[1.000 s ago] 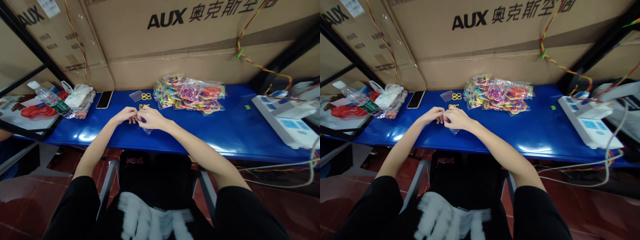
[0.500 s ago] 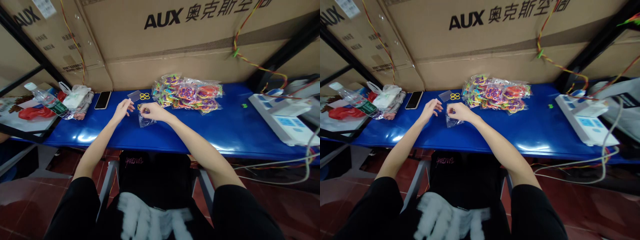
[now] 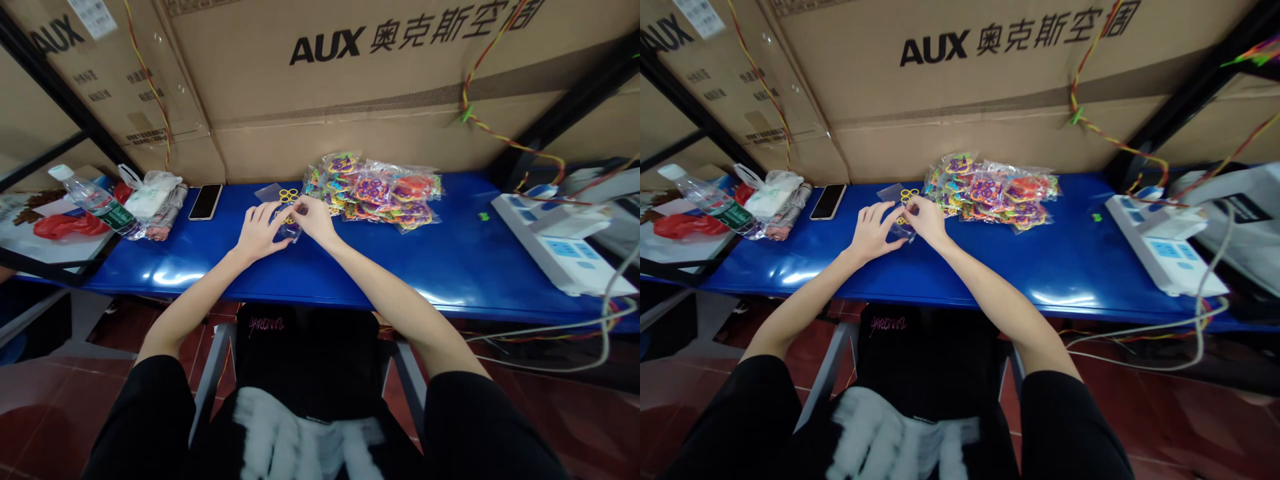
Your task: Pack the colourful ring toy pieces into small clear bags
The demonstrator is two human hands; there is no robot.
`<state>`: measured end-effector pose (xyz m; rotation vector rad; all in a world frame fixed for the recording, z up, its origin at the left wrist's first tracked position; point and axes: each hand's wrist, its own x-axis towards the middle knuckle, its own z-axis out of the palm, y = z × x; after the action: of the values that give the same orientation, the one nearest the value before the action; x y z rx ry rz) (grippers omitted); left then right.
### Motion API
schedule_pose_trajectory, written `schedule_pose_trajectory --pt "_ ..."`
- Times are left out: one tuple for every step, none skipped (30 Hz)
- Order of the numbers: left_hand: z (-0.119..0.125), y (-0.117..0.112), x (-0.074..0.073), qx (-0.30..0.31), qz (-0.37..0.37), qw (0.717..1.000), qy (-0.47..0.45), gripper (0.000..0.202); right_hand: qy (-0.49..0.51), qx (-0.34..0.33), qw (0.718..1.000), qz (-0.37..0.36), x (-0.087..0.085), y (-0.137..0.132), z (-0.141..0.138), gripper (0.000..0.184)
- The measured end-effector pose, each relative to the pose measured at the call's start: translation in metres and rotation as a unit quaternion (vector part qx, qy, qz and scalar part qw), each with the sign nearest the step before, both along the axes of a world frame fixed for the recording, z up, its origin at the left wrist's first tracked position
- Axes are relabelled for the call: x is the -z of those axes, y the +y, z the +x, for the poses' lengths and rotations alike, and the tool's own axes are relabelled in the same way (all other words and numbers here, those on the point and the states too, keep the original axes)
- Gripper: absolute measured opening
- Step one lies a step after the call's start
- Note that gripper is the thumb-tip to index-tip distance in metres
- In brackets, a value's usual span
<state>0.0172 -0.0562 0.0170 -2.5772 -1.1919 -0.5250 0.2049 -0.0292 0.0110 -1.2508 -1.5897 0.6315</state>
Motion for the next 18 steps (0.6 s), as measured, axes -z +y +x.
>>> schedule_pose_trajectory --pt "0.001 -0.001 -0.001 -0.007 0.000 1.000 0.004 0.072 0.034 -0.014 0.999 -0.023 0.000 -0.001 -0.001 0.019" --pt "0.001 -0.002 -0.001 -0.017 -0.002 1.000 0.007 0.074 0.074 -0.033 0.995 -0.051 0.000 -0.002 -0.001 0.023" --pt "0.002 -0.002 -0.002 -0.031 -0.004 0.999 0.009 0.076 0.114 -0.057 0.988 -0.082 -0.001 -0.004 -0.002 0.026" --pt "0.003 -0.002 -0.002 -0.049 -0.005 0.999 0.010 0.077 0.151 -0.086 0.978 -0.112 -0.002 -0.006 -0.003 0.029" --pt "0.004 -0.002 -0.002 -0.069 -0.006 0.998 0.009 0.077 0.182 -0.116 0.966 -0.140 -0.002 -0.009 -0.005 0.030" --pt "0.004 -0.002 -0.002 -0.087 -0.007 0.996 0.008 0.076 0.203 -0.147 0.954 -0.165 -0.004 -0.013 -0.007 0.030" --pt "0.004 -0.002 -0.002 -0.102 -0.008 0.995 0.008 0.075 0.216 -0.177 0.942 -0.187 -0.005 -0.016 -0.008 0.030" --pt "0.004 -0.001 -0.002 -0.111 -0.009 0.994 0.009 0.075 0.221 -0.203 0.932 -0.204 -0.007 -0.018 -0.010 0.031" --pt "0.003 0.000 -0.002 -0.118 -0.013 0.993 0.010 0.075 0.223 -0.223 0.924 -0.216 -0.009 -0.020 -0.010 0.032" --pt "0.003 0.000 -0.002 -0.122 -0.018 0.992 0.011 0.075 0.221 -0.235 0.920 -0.222 -0.011 -0.020 -0.010 0.033" --pt "0.002 0.001 -0.002 -0.127 -0.025 0.991 0.011 0.075 0.218 -0.236 0.921 -0.221 -0.013 -0.020 -0.008 0.035" --pt "0.002 0.002 -0.001 -0.134 -0.034 0.990 0.011 0.075 0.210 -0.224 0.928 -0.211 -0.015 -0.018 -0.004 0.036" --pt "0.001 0.003 -0.001 -0.142 -0.045 0.989 0.009 0.074 0.193 -0.200 0.942 -0.190 -0.017 -0.015 0.001 0.036" --pt "0.000 0.005 0.000 -0.151 -0.055 0.987 0.006 0.073 0.162 -0.167 0.959 -0.161 -0.018 -0.013 0.009 0.036" --pt "-0.002 0.007 0.000 -0.160 -0.064 0.985 0.002 0.072 0.113 -0.126 0.978 -0.123 -0.017 -0.011 0.017 0.035" --pt "-0.004 0.009 0.001 -0.169 -0.072 0.983 -0.004 0.071 0.033 -0.091 0.992 -0.078 -0.016 -0.009 0.027 0.033" --pt "-0.006 0.011 0.001 -0.178 -0.079 0.981 -0.013 0.070 -0.065 -0.070 0.995 -0.036 -0.013 -0.008 0.036 0.029" --pt "-0.009 0.013 0.001 -0.187 -0.087 0.978 -0.025 0.070 -0.162 -0.061 0.985 -0.010 -0.009 -0.009 0.045 0.026"
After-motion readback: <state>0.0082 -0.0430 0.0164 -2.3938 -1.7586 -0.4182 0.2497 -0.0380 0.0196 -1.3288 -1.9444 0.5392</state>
